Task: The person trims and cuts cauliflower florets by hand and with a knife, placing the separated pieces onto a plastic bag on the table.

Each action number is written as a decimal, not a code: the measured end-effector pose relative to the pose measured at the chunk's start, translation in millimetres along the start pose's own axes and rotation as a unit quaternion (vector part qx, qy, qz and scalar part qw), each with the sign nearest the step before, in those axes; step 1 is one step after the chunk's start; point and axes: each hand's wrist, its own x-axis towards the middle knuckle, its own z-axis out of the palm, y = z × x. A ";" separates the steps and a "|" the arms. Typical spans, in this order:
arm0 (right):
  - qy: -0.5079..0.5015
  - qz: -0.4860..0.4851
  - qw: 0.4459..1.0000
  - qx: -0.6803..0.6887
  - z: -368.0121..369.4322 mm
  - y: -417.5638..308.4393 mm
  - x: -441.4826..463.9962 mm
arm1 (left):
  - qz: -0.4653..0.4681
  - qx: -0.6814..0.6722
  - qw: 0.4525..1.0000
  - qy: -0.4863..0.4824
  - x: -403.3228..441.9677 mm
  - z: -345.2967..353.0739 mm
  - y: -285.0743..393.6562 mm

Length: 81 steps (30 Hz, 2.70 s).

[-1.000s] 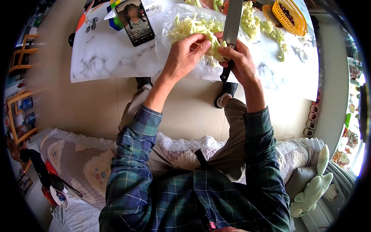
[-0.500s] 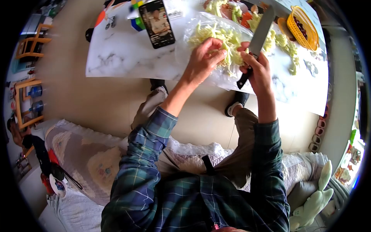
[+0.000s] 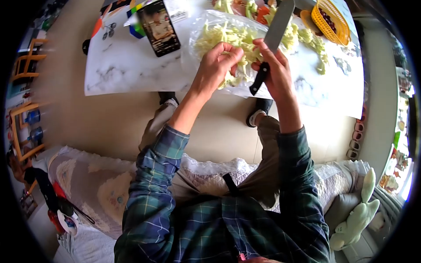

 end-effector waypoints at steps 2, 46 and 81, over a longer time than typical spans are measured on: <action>-0.017 -0.016 1.000 -0.001 0.3 2.7 0.9 | 0.011 0.066 0.997 -0.048 3.9 0.9 -19.9; -0.047 -0.029 0.982 -0.181 17.5 -12.0 -20.9 | 0.157 0.153 0.970 0.109 5.3 7.3 -28.6; 0.008 -0.096 0.958 -0.269 22.8 -0.4 -19.1 | 0.088 0.038 0.994 0.058 -6.9 13.2 -8.3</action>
